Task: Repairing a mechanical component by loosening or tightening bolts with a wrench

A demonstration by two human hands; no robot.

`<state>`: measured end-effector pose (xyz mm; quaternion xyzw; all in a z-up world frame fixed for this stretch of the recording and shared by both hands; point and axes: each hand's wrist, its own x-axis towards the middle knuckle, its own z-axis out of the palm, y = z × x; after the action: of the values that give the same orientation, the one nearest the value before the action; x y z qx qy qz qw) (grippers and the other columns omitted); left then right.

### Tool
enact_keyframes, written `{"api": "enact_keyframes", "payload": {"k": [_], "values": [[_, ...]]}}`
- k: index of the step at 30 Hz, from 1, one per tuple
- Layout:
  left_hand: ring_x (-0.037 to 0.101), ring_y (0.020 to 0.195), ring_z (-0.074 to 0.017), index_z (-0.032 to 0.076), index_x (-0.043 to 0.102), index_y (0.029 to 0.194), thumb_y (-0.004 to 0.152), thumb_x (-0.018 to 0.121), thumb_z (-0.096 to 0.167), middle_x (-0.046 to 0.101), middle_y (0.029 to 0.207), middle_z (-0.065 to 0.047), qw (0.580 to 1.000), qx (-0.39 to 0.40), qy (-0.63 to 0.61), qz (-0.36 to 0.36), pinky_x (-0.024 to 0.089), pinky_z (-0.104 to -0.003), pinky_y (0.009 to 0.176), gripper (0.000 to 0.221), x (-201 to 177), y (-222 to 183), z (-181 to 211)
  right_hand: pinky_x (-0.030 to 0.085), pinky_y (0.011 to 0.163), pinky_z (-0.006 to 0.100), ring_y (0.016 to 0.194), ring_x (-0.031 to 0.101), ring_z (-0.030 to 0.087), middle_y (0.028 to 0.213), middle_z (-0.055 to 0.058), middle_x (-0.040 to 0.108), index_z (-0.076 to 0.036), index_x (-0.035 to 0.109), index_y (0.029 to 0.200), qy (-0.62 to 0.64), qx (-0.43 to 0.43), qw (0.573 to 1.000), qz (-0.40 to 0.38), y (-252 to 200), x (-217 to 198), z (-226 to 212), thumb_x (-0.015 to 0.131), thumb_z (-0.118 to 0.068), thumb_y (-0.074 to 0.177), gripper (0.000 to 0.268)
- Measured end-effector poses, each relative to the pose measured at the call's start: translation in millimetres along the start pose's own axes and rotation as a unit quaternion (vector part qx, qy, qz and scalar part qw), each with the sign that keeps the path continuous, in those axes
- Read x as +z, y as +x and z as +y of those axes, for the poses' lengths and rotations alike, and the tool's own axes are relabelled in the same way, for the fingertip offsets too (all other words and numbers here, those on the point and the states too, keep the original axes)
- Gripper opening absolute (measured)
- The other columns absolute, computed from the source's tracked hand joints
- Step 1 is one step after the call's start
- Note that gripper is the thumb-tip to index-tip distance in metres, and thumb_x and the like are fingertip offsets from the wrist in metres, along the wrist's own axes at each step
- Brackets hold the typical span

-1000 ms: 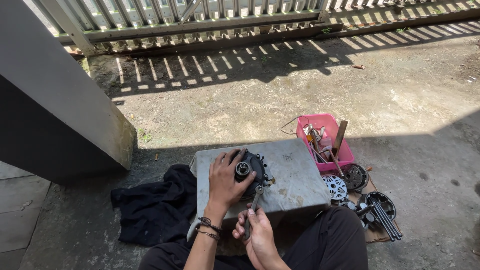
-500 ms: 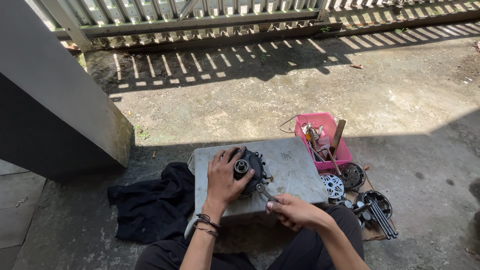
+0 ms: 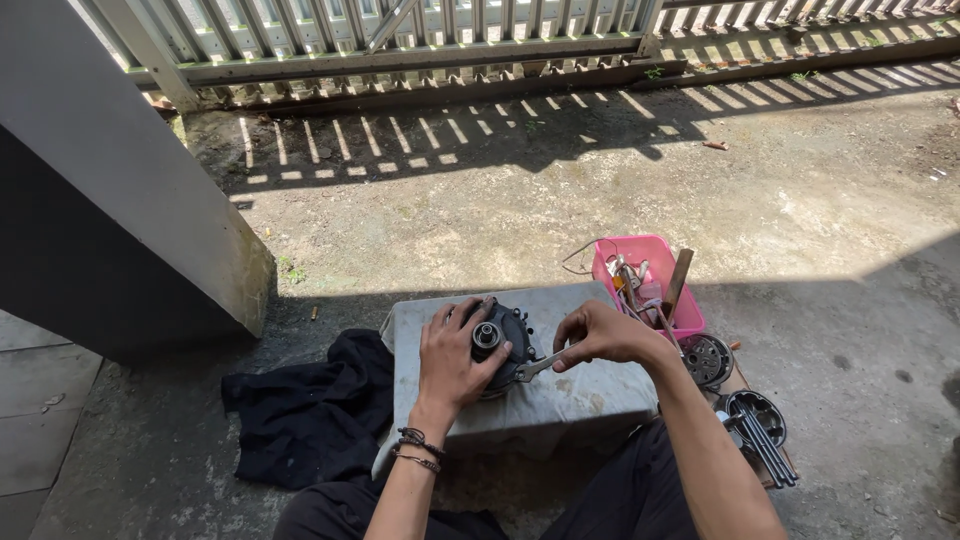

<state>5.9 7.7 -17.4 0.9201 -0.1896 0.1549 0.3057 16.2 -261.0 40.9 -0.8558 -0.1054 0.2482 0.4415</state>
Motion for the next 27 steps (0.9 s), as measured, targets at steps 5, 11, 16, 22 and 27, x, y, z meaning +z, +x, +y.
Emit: {"api": "enact_keyframes", "payload": {"k": [5,11,16,22,27], "values": [[0.049,0.132,-0.0285,0.029,0.058,0.145,0.083,0.063,0.059,0.057,0.140,0.001,1.000,0.000,0.000,0.008,0.042,-0.046,0.101,0.069,0.3,-2.0,0.7,0.048,0.072,0.031,0.073,0.057,0.015,0.075,0.003,0.070,-0.004,0.083,0.092,0.071,0.016,0.997,-0.001,-28.4,22.8,15.5,0.082,-0.022,0.085,0.019],[0.051,0.130,-0.0304,0.027,0.059,0.144,0.082,0.064,0.059,0.058,0.139,-0.001,1.000,0.006,-0.003,0.012,0.042,-0.048,0.101,0.070,3.3,-3.4,-1.1,0.042,0.065,0.027,0.068,0.054,0.011,0.070,-0.001,0.064,-0.004,0.082,0.090,0.129,-0.009,0.991,0.030,-30.5,27.8,34.7,0.079,-0.016,0.088,0.013],[0.052,0.129,-0.0305,0.027,0.060,0.143,0.082,0.064,0.059,0.059,0.138,-0.001,1.000,0.004,-0.006,0.014,0.042,-0.047,0.100,0.069,-0.4,-1.0,1.9,0.034,0.044,0.022,0.048,0.040,0.007,0.058,-0.003,0.043,0.003,0.080,0.090,0.196,-0.049,0.977,0.063,-28.7,11.3,46.4,0.078,-0.006,0.086,0.010],[0.052,0.127,-0.0310,0.018,0.063,0.139,0.082,0.068,0.056,0.061,0.140,-0.004,0.999,0.016,0.020,0.040,0.042,-0.049,0.102,0.068,-2.2,-1.6,8.1,0.038,0.045,0.027,0.046,0.052,0.015,0.069,0.014,0.070,-0.001,0.057,0.114,0.350,-0.031,0.936,0.001,-70.8,83.0,45.6,0.057,-0.020,0.103,0.022],[0.054,0.123,-0.0292,0.016,0.065,0.137,0.081,0.070,0.052,0.063,0.137,-0.005,0.998,0.030,0.008,0.056,0.041,-0.046,0.100,0.067,-10.0,-2.8,14.1,0.051,0.045,0.029,0.044,0.061,0.026,0.089,0.029,0.076,0.002,0.046,0.125,0.508,-0.068,0.855,0.072,-73.6,179.0,30.8,0.045,-0.013,0.105,0.025]]}}
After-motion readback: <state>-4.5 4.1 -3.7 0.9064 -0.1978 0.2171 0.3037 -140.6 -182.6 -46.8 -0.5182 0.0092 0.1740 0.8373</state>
